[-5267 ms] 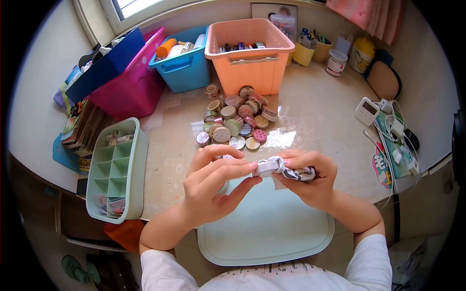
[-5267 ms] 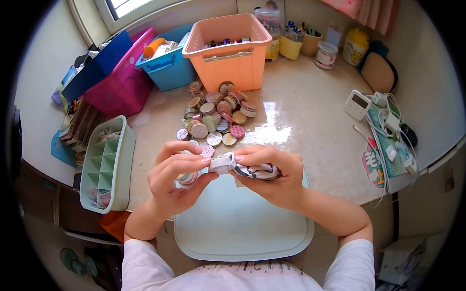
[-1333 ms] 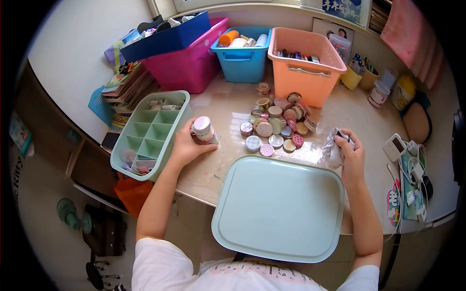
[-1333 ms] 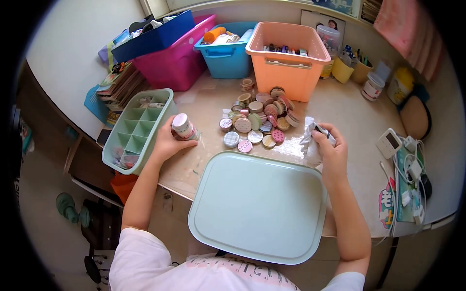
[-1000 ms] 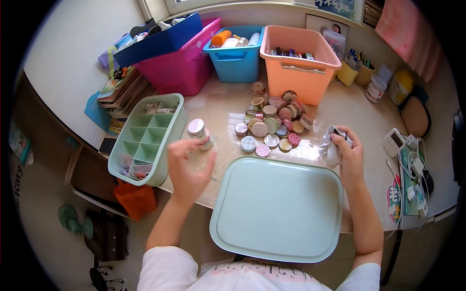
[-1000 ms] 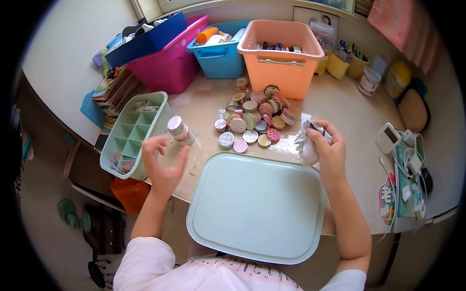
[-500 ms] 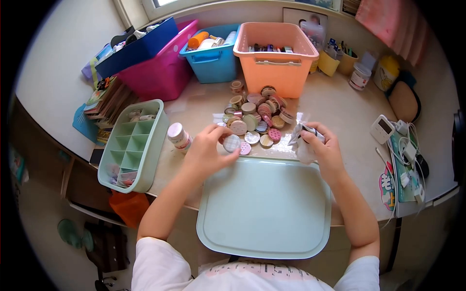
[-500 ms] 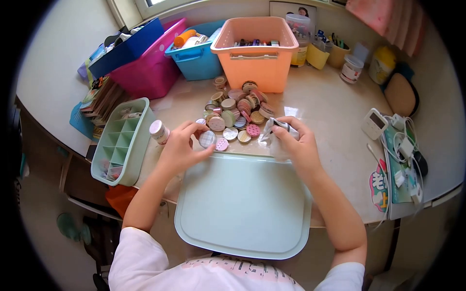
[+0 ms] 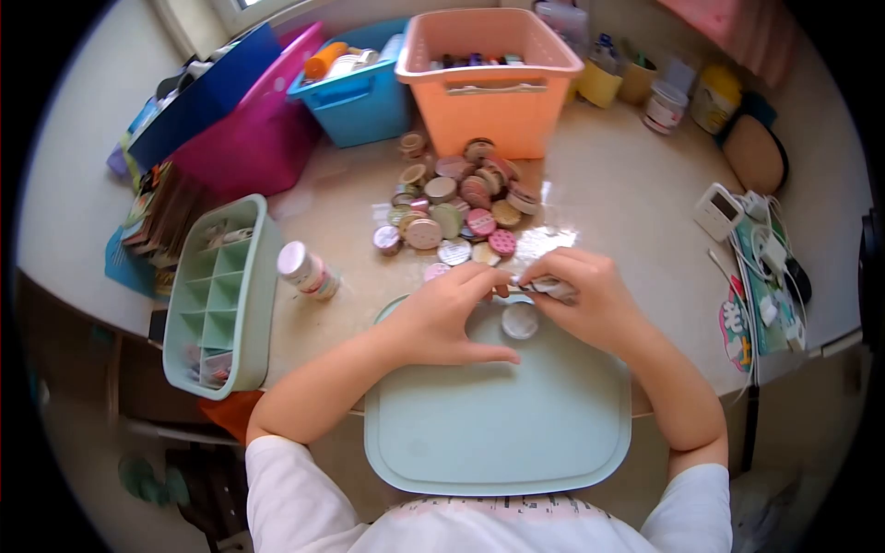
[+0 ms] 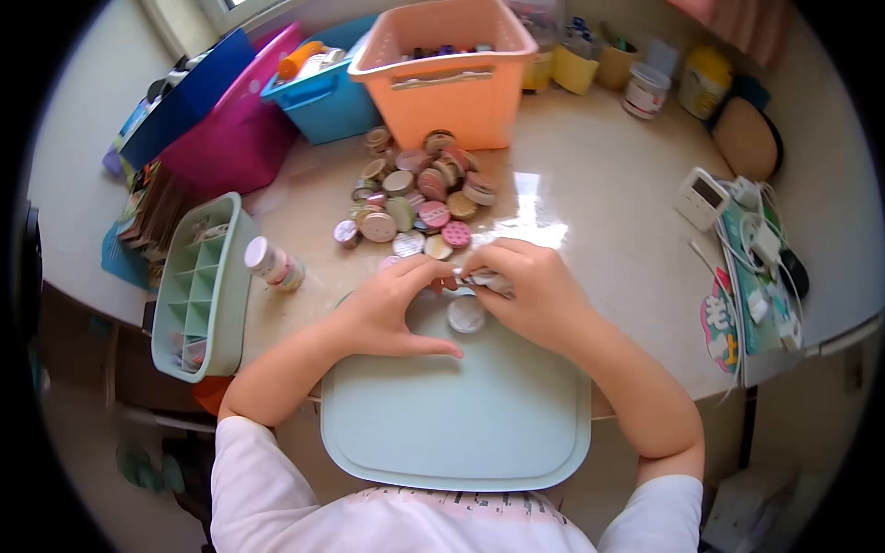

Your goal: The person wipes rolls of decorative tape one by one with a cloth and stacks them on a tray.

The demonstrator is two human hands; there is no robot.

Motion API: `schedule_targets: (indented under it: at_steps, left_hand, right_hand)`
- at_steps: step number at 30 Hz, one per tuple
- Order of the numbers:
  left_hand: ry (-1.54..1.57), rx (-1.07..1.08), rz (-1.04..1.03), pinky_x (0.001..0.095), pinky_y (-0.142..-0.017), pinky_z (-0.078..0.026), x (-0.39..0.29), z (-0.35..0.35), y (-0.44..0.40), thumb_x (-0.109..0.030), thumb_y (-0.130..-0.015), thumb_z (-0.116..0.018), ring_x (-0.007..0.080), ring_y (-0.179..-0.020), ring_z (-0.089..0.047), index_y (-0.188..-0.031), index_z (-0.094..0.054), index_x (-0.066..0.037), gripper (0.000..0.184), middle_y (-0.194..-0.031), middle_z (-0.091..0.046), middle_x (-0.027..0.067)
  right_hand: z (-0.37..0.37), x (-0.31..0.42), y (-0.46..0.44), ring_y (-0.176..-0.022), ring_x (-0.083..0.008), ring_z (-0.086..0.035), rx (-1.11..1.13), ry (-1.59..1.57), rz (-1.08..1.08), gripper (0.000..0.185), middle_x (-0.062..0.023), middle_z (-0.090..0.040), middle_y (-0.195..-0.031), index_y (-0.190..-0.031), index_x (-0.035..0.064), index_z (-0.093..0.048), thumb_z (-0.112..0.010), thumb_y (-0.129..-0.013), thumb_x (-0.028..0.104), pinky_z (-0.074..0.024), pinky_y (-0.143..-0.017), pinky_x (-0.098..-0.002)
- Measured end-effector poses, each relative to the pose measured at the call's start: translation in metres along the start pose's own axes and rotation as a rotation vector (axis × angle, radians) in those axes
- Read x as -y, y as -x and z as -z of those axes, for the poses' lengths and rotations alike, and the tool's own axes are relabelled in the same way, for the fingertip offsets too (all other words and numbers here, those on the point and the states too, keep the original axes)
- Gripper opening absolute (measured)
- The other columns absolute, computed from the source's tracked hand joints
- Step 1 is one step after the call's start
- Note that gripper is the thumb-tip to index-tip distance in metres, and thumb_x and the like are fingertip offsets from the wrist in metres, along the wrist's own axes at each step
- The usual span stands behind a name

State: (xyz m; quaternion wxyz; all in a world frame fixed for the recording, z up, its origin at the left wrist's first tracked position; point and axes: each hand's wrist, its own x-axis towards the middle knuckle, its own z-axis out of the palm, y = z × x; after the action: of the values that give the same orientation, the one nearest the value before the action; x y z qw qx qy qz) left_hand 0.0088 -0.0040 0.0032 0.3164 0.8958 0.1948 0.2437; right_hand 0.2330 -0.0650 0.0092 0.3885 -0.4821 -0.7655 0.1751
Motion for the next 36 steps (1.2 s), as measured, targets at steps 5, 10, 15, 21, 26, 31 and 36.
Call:
schedule_targets:
  at_steps: [5,10,15,21,26,31,36]
  left_hand:
    - [-0.722,-0.595,0.147,0.0421,-0.090,-0.049,-0.018,0.072,0.017,-0.027,-0.075,-0.084,0.0321,-0.099,-0.062,-0.109,-0.067,-0.007,0.043,-0.106,-0.066,0.0119]
    - [-0.862,-0.789,0.491,0.0393,-0.089,-0.051,0.004,0.109,0.066,-0.022,-0.078,-0.082,0.0307,-0.101,-0.065,-0.107,-0.070,-0.001,0.038,-0.105,-0.069,0.0140]
    - [-0.550,-0.706,0.624,0.0344,-0.081,-0.055,0.010,0.110,0.081,-0.018,-0.078,-0.079,0.0278,-0.090,-0.071,-0.103,-0.070,0.004,0.034,-0.100,-0.071,0.0189]
    - [-0.547,-0.726,0.605,0.0356,-0.086,-0.054,0.013,0.106,0.084,-0.016,-0.077,-0.081,0.0309,-0.095,-0.069,-0.112,-0.067,0.003,0.042,-0.105,-0.070,0.0190]
    - [-0.742,-0.647,0.274,0.0408,-0.093,-0.051,-0.019,0.085,0.053,-0.020,-0.077,-0.083,0.0348,-0.108,-0.063,-0.125,-0.060,-0.002,0.056,-0.118,-0.065,0.0181]
    - [-0.256,-0.043,0.091,0.0412,-0.094,-0.050,-0.041,0.008,0.005,-0.022,-0.074,-0.086,0.0345,-0.107,-0.063,-0.129,-0.052,-0.003,0.067,-0.113,-0.063,0.0172]
    - [-0.020,0.033,0.081,0.0392,-0.087,-0.053,-0.008,-0.016,-0.011,-0.021,-0.075,-0.086,0.0290,-0.103,-0.065,-0.131,-0.048,-0.004,0.070,-0.113,-0.063,0.0152]
  right_hand:
    - [0.008,0.009,-0.004,-0.087,-0.0275,-0.070,-0.052,0.000,-0.106,0.019,-0.0121,-0.070,-0.095,-0.095,0.0021,-0.069,-0.073,-0.077,-0.003,-0.0563,-0.077,-0.0339]
    - [0.008,0.013,-0.006,-0.086,-0.0267,-0.070,-0.070,0.030,-0.054,0.016,-0.0128,-0.071,-0.093,-0.094,0.0009,-0.069,-0.073,-0.079,-0.004,-0.0561,-0.075,-0.0344]
    - [0.004,0.016,-0.005,-0.082,-0.0262,-0.070,-0.072,-0.008,-0.101,0.015,-0.0129,-0.071,-0.092,-0.094,0.0005,-0.069,-0.072,-0.080,-0.004,-0.0558,-0.074,-0.0335]
    - [0.008,0.013,-0.006,-0.084,-0.0262,-0.070,-0.038,0.044,-0.063,0.014,-0.0123,-0.071,-0.092,-0.095,0.0004,-0.069,-0.072,-0.081,-0.002,-0.0565,-0.075,-0.0330]
    - [0.011,0.014,-0.005,-0.084,-0.0277,-0.069,-0.055,0.018,-0.039,0.013,-0.0130,-0.070,-0.091,-0.095,0.0005,-0.069,-0.072,-0.083,0.000,-0.0563,-0.074,-0.0344]
    - [0.021,0.014,-0.001,-0.082,-0.0278,-0.069,0.120,0.081,0.009,0.015,-0.0122,-0.070,-0.092,-0.095,0.0030,-0.068,-0.074,-0.082,0.008,-0.0556,-0.071,-0.0361]
    - [0.018,0.017,0.005,-0.082,-0.0296,-0.067,0.177,0.092,-0.018,0.017,-0.0107,-0.069,-0.092,-0.093,0.0053,-0.068,-0.076,-0.079,0.010,-0.0550,-0.072,-0.0392]
